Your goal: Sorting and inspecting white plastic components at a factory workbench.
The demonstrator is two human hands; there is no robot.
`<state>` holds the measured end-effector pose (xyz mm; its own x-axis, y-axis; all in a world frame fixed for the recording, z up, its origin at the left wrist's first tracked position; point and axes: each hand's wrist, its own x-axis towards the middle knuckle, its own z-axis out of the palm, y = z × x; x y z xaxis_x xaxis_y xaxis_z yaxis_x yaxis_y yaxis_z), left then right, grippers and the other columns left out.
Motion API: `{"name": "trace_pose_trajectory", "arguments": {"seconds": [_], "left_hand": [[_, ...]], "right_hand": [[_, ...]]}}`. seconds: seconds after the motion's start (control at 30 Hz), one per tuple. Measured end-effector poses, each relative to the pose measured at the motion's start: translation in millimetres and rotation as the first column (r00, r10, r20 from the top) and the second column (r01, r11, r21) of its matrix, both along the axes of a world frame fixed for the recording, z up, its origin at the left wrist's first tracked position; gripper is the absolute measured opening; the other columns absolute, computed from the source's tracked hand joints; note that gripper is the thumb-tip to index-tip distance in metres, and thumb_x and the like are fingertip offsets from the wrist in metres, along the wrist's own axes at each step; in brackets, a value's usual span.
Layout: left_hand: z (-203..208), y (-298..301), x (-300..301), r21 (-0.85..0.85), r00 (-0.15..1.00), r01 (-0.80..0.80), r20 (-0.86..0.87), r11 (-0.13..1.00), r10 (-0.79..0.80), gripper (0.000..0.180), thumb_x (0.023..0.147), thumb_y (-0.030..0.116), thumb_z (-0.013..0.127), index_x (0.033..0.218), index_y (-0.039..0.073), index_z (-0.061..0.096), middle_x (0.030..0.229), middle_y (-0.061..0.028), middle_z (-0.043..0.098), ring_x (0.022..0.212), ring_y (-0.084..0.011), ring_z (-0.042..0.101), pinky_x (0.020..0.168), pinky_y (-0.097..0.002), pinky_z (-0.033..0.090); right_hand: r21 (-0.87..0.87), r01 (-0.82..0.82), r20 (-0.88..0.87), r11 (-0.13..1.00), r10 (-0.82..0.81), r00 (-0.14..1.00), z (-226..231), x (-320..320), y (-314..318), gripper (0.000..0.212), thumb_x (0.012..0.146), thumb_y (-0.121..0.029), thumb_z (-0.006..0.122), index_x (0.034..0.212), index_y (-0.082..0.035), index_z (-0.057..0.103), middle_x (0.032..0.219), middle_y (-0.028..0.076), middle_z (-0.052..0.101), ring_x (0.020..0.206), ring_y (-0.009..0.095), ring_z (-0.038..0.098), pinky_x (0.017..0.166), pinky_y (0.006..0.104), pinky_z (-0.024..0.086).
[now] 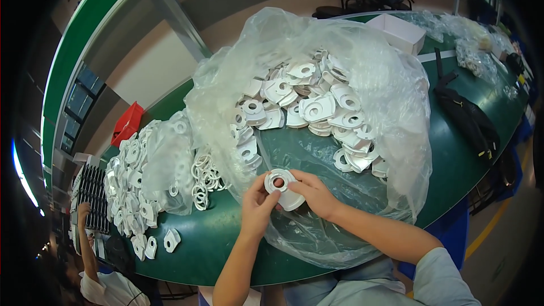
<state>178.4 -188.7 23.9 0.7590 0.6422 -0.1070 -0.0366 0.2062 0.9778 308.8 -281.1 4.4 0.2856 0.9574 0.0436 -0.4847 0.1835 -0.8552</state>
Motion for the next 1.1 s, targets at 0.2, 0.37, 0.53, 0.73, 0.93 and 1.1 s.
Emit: {"name": "trace_pose_trajectory", "arguments": {"seconds": [0.2,0.37,0.53,0.73,0.93,1.1], "left_hand": [[-4,-7,5,0.007,0.996,0.015,0.091,1.0,-0.015,0.046,0.079,-0.006,0.054,0.123,-0.002,0.045,0.114,-0.0071,0.054,0.105,-0.0141,0.052,0.087,-0.0264,0.042],[0,-8,5,0.07,0.998,-0.002,0.068,0.998,-0.003,0.045,0.079,-0.005,0.055,0.123,-0.002,0.045,0.113,-0.007,0.054,0.102,-0.0139,0.054,0.087,-0.0262,0.042],[7,4,-4,0.355,0.997,-0.04,0.077,0.934,0.014,0.032,0.077,-0.001,0.063,0.108,-0.001,0.057,0.105,-0.0063,0.057,0.095,-0.0143,0.056,0.081,-0.0254,0.044],[33,2,-84,0.413,0.867,-0.472,0.057,0.779,0.496,0.006,0.081,0.004,0.064,0.086,0.003,0.063,0.071,0.0027,0.056,0.062,-0.005,0.049,0.055,-0.0197,0.039],[30,151,-290,0.72,0.344,-0.674,0.112,0.162,0.932,0.018,0.079,0.01,0.066,0.087,-0.005,0.064,0.07,0.0006,0.059,0.062,-0.0074,0.05,0.055,-0.0227,0.039],[62,234,-334,0.927,0.186,-0.37,0.14,-0.063,0.973,0.023,0.074,0.011,0.066,0.088,-0.007,0.064,0.068,-0.0118,0.063,0.061,-0.0239,0.06,0.062,-0.0326,0.047]], "right_hand": [[0.011,0.032,0.182,0.999,-0.033,0.983,0,1,0,0.033,0.076,-0.003,0.05,0.109,0.0,0.055,0.098,0.003,0.059,0.089,0.009,0.051,0.077,0.0243,0.043],[0.023,0.056,0.261,0.998,-0.06,0.964,-1,0,2,0.032,0.077,-0.004,0.051,0.109,0.0,0.054,0.098,0.003,0.059,0.089,0.009,0.051,0.078,0.0243,0.042],[-0.031,0.022,0.256,0.999,-0.013,0.967,10,-3,0,0.034,0.082,-0.009,0.054,0.115,-0.002,0.05,0.103,0.006,0.058,0.096,0.014,0.053,0.075,0.0311,0.049],[-0.056,-0.113,-0.232,0.992,0.097,0.968,8,-9,-6,0.035,0.093,-0.028,0.044,0.116,-0.001,0.047,0.118,0.019,0.05,0.111,0.03,0.051,0.07,0.0451,0.054],[-0.044,-0.23,-0.117,0.972,0.224,0.968,7,-6,-1,0.038,0.094,-0.034,0.042,0.11,-0.001,0.05,0.116,0.019,0.052,0.106,0.029,0.054,0.068,0.0414,0.054],[-0.062,-0.26,-0.066,0.964,0.256,0.964,0,-8,1,0.036,0.096,-0.031,0.039,0.108,0.0,0.053,0.11,0.017,0.055,0.1,0.027,0.057,0.068,0.0384,0.053]]}}
